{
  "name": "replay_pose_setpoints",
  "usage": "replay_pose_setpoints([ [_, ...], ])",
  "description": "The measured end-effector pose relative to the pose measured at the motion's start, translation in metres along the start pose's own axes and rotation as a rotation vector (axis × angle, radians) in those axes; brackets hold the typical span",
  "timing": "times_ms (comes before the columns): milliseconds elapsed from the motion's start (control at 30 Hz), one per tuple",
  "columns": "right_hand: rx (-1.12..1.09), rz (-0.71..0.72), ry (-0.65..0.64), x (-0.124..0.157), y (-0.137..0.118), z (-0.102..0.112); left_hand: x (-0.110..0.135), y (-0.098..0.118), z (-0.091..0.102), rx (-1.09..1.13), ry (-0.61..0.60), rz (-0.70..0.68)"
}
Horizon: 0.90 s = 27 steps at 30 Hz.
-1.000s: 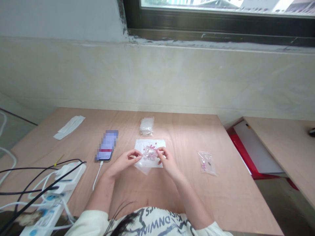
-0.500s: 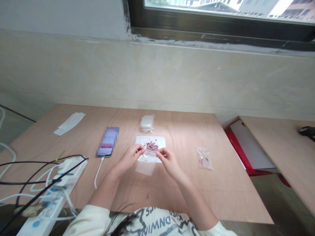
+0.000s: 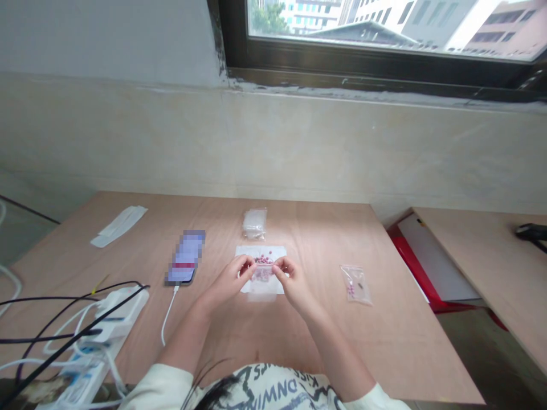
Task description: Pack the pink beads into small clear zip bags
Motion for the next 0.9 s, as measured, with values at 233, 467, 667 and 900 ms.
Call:
replay_pose_setpoints([
  [233,-0.092,-0.065,-0.058,0.007,0.001,-0.008,0.001,-0.001,-0.003,0.009,-0.058,-0.020],
  [467,-0.260,-0.139,-0.119,0.008,0.013,-0.014,0.007,-0.003,-0.010,-0.008,-0.019,-0.005],
  [667,-0.226,-0.149,-0.062,0.004,0.010,-0.007,0.005,-0.006,-0.007,0.088,-0.074,0.073],
  [900,-0.377,-0.228,-0.161,-0.002,0.002,-0.007,-0.004,-0.005,-0.002,0.065,-0.008,0.030],
])
Point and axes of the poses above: each hand's wrist, its own x-axis away from the middle knuckle, its own z-axis out of the back of the hand, y = z × x, the point moved 1 cm from there along -x, towards the middle knuckle, and after that the axes turned 10 degrees about -z, right-handed, at the moved point
